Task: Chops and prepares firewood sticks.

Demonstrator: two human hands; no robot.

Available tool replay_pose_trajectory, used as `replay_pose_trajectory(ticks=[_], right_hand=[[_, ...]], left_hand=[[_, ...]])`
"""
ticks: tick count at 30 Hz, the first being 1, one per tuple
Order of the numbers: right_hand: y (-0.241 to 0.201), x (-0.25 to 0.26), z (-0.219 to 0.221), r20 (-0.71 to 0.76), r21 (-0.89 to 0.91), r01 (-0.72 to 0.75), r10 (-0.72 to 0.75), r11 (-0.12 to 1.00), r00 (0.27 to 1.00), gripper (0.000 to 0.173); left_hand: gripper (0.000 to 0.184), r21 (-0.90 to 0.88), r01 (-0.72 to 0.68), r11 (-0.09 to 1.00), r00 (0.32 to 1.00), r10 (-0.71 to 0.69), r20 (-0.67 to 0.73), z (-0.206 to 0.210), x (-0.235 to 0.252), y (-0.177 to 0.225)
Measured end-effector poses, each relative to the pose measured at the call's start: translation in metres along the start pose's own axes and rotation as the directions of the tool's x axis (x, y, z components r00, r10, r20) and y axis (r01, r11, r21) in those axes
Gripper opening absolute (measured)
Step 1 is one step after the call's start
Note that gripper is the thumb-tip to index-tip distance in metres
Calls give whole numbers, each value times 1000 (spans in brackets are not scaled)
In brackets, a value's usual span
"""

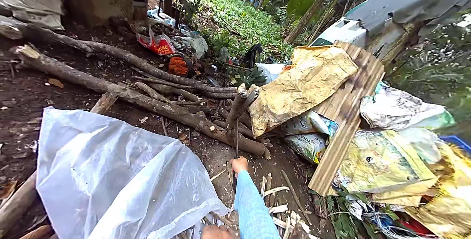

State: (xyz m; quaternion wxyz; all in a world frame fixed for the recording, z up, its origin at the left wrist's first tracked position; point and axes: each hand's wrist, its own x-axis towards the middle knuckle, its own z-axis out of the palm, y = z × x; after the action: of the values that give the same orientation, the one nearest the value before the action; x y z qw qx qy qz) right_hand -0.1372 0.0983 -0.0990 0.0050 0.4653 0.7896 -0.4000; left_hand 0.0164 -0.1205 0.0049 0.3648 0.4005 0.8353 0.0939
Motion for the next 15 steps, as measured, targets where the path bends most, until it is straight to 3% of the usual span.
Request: replay_pose_trajectory(ticks=[6,10,13,15], right_hand=[[69,-61,14,90,226,-84,65,970,994,33],[99,-101,12,94,118,-71,60,990,994,30],[112,-106,8,110,117,-63,50,991,993,30],[116,-103,7,148,246,-84,49,966,988,32]], left_hand=[[55,-116,21,993,992,-35,-122,-8,7,-8],[61,-169,34,985,961,-79,-266,-14,14,-12],[61,-144,94,985,963,-127,-238,-17,16,-6],[61,-134,142,981,974,-162,-156,-17,20,-2]])
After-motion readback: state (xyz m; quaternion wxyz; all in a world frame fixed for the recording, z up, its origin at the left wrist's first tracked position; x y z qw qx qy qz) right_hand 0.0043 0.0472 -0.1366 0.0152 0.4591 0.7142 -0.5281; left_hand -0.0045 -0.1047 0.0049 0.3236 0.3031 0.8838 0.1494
